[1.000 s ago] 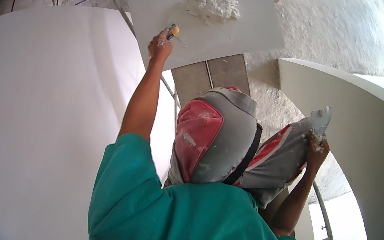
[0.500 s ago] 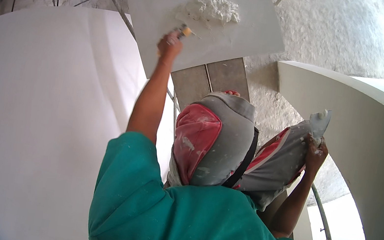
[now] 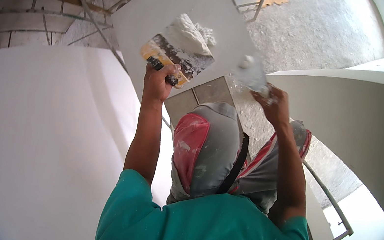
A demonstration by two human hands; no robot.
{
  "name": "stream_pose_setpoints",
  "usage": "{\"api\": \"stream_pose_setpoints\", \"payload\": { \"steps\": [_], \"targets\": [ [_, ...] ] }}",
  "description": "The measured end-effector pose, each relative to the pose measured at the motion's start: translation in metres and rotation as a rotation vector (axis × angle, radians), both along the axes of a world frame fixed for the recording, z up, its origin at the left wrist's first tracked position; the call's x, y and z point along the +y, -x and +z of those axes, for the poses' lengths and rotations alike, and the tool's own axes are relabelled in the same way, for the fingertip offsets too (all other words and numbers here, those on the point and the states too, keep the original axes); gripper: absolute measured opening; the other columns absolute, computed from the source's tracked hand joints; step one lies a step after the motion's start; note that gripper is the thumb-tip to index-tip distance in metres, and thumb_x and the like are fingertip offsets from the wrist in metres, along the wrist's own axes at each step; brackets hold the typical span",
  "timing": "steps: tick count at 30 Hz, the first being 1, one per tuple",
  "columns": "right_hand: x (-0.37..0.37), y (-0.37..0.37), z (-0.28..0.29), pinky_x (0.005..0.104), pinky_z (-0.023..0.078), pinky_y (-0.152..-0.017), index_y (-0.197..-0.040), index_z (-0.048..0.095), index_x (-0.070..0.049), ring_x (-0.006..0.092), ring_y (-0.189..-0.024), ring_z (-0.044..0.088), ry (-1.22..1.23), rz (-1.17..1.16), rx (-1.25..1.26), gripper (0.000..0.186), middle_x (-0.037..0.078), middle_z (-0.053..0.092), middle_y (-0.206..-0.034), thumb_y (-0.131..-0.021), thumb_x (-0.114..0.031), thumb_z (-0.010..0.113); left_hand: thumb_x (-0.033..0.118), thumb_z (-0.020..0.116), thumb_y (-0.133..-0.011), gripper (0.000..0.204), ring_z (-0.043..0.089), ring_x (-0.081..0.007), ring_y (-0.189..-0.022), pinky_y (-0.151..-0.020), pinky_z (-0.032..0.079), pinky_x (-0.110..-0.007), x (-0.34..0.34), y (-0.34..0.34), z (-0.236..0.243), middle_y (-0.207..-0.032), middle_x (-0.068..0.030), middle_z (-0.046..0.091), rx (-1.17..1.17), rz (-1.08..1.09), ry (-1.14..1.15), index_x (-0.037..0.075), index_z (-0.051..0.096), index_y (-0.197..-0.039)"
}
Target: The person applies plaster to a ceiling using a trowel and hawk. They repeatedly scoop plaster from the hawk and spread it onto the ceiling surface while standing on a scaffold.
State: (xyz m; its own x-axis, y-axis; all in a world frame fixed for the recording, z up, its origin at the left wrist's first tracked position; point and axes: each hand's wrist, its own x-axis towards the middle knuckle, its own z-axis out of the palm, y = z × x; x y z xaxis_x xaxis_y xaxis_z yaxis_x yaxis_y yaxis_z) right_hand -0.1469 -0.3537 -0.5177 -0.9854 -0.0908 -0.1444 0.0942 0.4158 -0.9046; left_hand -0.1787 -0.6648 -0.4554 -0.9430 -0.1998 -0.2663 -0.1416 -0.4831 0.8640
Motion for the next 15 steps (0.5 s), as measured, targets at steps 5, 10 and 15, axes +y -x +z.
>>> {"api": "stream_pose_setpoints", "payload": {
  "steps": [5,10,15],
  "targets": [
    [-0.024,0.03,0.041,0.0357,0.05,-0.067,-0.095,0.069,-0.002,0.0307,-0.072,0.065,-0.072,0.034,0.023,0.031,0.019,0.066,-0.08,-0.072,-0.022,0.074,-0.007,0.061,-0.072,0.037,0.06,-0.0193,-0.092,-0.084,0.051,-0.035,0.059,-0.005,0.044,-0.098,-0.0097,0.059,0.015,0.062,-0.053,-0.002,0.053,-0.108],
    [-0.007,0.031,0.079,0.0397,0.05,-0.066,-0.098,0.069,-0.007,0.0342,-0.072,0.064,-0.189,0.041,0.136,0.03,0.018,0.066,-0.079,-0.07,-0.016,0.072,-0.004,0.062,-0.07,0.046,0.058,-0.0197,-0.107,-0.092,0.047,-0.035,0.06,-0.002,0.049,-0.11,-0.0128,0.062,0.236,-0.551,0.975,0.004,0.06,-0.116],
    [0.002,0.027,0.097,0.0397,0.051,-0.066,-0.099,0.069,-0.009,0.0341,-0.073,0.065,-0.243,0.028,0.168,0.03,0.017,0.066,-0.08,-0.069,-0.015,0.071,-0.006,0.059,-0.061,0.065,0.048,-0.0299,-0.123,-0.107,0.033,-0.044,0.061,0.018,0.042,-0.128,-0.0113,0.055,0.833,-0.621,1.284,0.01,0.057,-0.124]
  ]
}}
